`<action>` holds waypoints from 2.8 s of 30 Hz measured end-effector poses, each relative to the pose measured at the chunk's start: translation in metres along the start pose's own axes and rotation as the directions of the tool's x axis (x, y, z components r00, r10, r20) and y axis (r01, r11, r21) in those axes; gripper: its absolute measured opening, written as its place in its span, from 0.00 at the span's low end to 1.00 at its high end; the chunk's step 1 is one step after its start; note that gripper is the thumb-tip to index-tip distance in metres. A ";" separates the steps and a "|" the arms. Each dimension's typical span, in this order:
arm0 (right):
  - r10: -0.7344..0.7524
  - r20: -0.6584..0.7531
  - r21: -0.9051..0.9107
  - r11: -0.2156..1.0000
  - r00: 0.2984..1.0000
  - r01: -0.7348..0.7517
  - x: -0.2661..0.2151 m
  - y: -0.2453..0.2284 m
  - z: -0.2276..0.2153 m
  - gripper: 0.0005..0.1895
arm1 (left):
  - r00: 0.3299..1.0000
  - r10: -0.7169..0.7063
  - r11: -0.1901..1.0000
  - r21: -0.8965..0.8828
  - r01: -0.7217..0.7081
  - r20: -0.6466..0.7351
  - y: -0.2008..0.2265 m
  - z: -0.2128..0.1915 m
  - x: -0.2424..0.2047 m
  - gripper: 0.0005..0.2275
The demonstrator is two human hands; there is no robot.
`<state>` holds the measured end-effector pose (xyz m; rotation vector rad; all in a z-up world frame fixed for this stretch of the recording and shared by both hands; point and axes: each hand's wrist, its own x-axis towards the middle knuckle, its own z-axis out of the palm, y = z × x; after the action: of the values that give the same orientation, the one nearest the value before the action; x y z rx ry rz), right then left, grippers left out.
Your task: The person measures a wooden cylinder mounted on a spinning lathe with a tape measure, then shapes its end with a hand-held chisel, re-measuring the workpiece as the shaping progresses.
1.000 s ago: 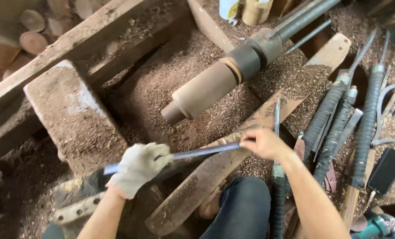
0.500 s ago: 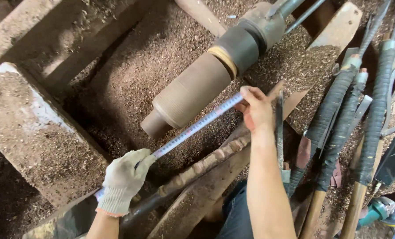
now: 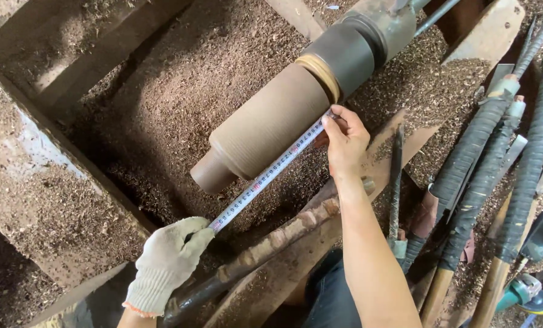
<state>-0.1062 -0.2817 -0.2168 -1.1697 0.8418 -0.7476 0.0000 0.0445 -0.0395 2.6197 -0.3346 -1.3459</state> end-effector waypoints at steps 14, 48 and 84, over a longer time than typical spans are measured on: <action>-0.128 -0.010 -0.151 0.981 0.992 0.125 0.005 0.012 -0.003 0.14 | 0.970 0.164 0.986 -0.009 -0.169 -0.179 0.000 0.004 0.006 0.14; -0.073 0.028 -0.052 0.996 0.997 0.074 -0.001 -0.010 0.007 0.13 | 0.976 0.147 0.989 0.026 -0.145 -0.160 0.001 0.004 0.011 0.15; -0.117 0.007 -0.116 0.986 0.993 0.117 0.004 -0.003 0.003 0.12 | 0.977 0.135 0.990 -0.015 -0.139 -0.166 0.002 -0.004 0.004 0.13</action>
<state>-0.1015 -0.2841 -0.2144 -1.3319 0.8306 -0.8033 0.0053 0.0417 -0.0392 2.6105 -0.4597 -1.0757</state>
